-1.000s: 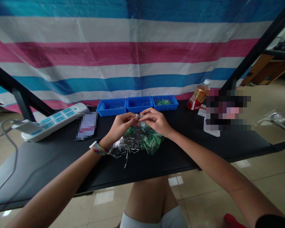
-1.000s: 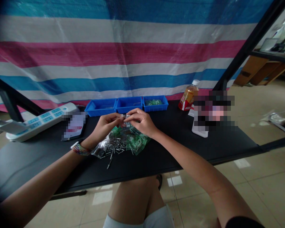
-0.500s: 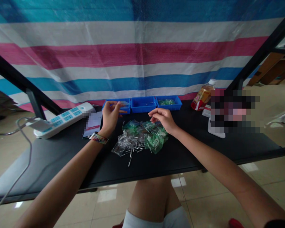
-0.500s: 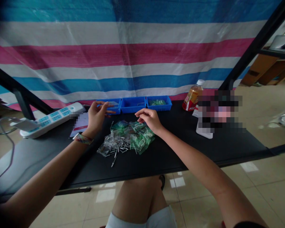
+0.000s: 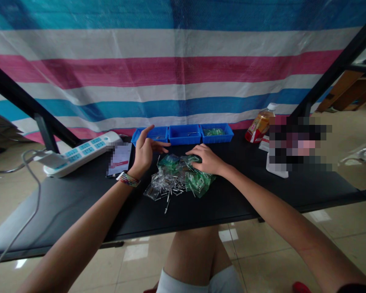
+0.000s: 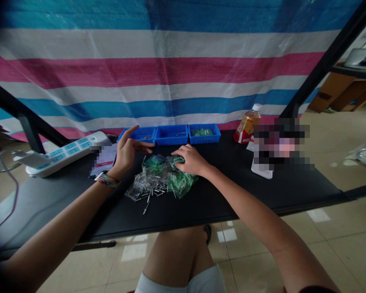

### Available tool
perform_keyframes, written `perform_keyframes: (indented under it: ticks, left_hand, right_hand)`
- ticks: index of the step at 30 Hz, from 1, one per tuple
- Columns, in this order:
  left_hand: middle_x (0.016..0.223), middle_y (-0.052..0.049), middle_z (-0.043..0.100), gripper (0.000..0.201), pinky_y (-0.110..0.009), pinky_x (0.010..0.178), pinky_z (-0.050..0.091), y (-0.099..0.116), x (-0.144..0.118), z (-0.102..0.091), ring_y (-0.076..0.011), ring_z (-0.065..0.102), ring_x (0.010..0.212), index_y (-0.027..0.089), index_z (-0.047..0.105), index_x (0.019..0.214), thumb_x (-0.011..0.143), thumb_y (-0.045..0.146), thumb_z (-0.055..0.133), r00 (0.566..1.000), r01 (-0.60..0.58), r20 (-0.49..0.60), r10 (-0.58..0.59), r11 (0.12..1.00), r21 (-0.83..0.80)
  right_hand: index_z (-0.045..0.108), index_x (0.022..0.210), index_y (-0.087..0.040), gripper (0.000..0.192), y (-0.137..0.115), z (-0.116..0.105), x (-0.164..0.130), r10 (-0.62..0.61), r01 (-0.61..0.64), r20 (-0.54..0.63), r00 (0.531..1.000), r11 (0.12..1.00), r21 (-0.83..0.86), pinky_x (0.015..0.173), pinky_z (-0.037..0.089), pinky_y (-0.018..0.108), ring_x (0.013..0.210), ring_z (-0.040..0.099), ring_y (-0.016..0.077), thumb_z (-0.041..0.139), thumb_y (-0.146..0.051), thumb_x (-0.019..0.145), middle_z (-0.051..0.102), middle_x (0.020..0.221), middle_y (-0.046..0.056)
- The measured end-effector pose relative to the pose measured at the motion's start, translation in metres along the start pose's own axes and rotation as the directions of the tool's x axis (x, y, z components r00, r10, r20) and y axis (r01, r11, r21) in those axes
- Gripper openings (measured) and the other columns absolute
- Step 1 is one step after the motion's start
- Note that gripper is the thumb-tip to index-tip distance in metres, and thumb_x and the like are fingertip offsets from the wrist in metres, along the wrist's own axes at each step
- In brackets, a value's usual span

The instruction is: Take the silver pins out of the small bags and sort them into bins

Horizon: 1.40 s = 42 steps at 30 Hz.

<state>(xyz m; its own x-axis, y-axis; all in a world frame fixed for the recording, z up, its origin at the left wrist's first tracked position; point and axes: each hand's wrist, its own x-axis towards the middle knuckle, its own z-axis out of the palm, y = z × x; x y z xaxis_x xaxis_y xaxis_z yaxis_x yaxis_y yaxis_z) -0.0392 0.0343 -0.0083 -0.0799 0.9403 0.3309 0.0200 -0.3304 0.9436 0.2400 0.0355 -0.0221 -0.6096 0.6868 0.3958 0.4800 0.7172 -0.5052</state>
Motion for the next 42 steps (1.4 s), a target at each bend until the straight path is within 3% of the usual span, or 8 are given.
perform_keyframes:
  ticks: [4,9,12,18,22,27,35,42]
  left_hand:
    - [0.104,-0.011,0.082,0.057,-0.032,0.06,0.058,0.01,-0.006,0.006,-0.0205,0.078,0.067,0.021,0.041,0.152,0.101,0.045,0.05,0.997,-0.049,0.062,0.05,0.999,-0.016]
    - [0.09,-0.005,0.081,0.041,-0.03,0.064,0.057,0.018,-0.009,0.014,-0.0178,0.074,0.064,0.018,0.061,0.131,0.094,0.035,0.061,0.99,-0.064,0.133,0.047,0.99,0.128]
    - [0.082,-0.005,0.078,0.031,-0.033,0.074,0.058,0.022,-0.013,0.019,-0.0212,0.074,0.073,0.017,0.071,0.116,0.098,0.041,0.062,0.973,-0.122,0.218,0.077,0.972,0.201]
    - [0.098,-0.008,0.081,0.047,-0.036,0.091,0.055,0.032,-0.026,0.031,-0.0262,0.074,0.097,0.019,0.078,0.092,0.105,0.059,0.056,0.887,-0.23,0.458,0.069,0.924,0.307]
    - [0.09,-0.005,0.077,0.036,-0.032,0.082,0.053,0.033,-0.031,0.038,-0.0222,0.07,0.086,0.019,0.075,0.093,0.099,0.054,0.07,0.891,-0.242,0.446,0.082,0.918,0.315]
    - [0.086,-0.005,0.076,0.031,-0.033,0.082,0.053,0.027,-0.03,0.038,-0.0215,0.07,0.085,0.019,0.071,0.089,0.1,0.047,0.068,0.91,-0.215,0.407,0.083,0.933,0.289]
    - [0.063,-0.002,0.066,0.048,-0.029,0.063,0.047,0.032,-0.031,0.038,-0.0167,0.06,0.062,0.02,0.065,0.067,0.103,0.052,0.061,0.933,-0.184,0.356,0.047,0.915,0.359]
    - [0.074,-0.013,0.078,0.062,-0.037,0.069,0.061,0.029,-0.029,0.04,-0.0236,0.073,0.067,0.016,0.077,0.081,0.104,0.066,0.05,0.901,0.085,0.418,-0.113,0.993,0.085]
  right_hand:
    - [0.079,0.121,-0.02,0.043,-0.003,-0.002,0.002,-0.027,0.031,-0.053,0.998,0.997,0.071,0.103,0.049,0.045,0.108,0.064,0.0261,0.077,-0.008,0.08,0.071,0.113,0.009]
    - [0.08,0.092,-0.018,0.016,-0.006,-0.014,0.005,0.03,0.002,-0.09,0.996,0.942,0.335,0.084,0.053,0.037,0.084,0.068,0.0193,0.069,-0.011,0.084,0.072,0.093,0.005]
    - [0.078,0.088,-0.019,0.007,-0.006,-0.018,0.007,0.142,-0.079,-0.082,0.986,0.853,0.516,0.078,0.054,0.036,0.081,0.069,0.0197,0.073,-0.022,0.085,0.075,0.089,0.005]
    - [0.076,0.089,-0.021,0.022,-0.009,-0.005,0.012,0.4,-0.123,-0.182,0.898,0.626,0.77,0.082,0.061,0.037,0.084,0.071,0.0198,0.083,-0.038,0.078,0.075,0.087,0.003]
    - [0.074,0.09,-0.021,0.027,-0.011,0.005,0.012,0.519,-0.175,-0.142,0.843,0.514,0.84,0.078,0.065,0.037,0.085,0.07,0.0201,0.087,-0.039,0.074,0.072,0.088,0.003]
    - [0.074,0.097,-0.021,0.033,-0.018,0.003,0.01,0.465,-0.17,-0.065,0.883,0.447,0.878,0.084,0.068,0.041,0.088,0.071,0.0196,0.089,-0.041,0.075,0.07,0.09,0.001]
    - [0.073,0.093,-0.023,0.031,-0.025,0.003,0.008,0.346,-0.152,-0.061,0.936,0.555,0.818,0.063,0.064,0.037,0.068,0.072,0.0201,0.087,-0.047,0.081,0.071,0.079,0.001]
    - [0.082,0.097,-0.027,0.01,-0.031,-0.005,0.004,0.085,0.089,-0.34,0.937,0.88,0.467,0.091,0.061,0.043,0.096,0.071,0.0225,0.076,-0.034,0.096,0.073,0.1,0.006]
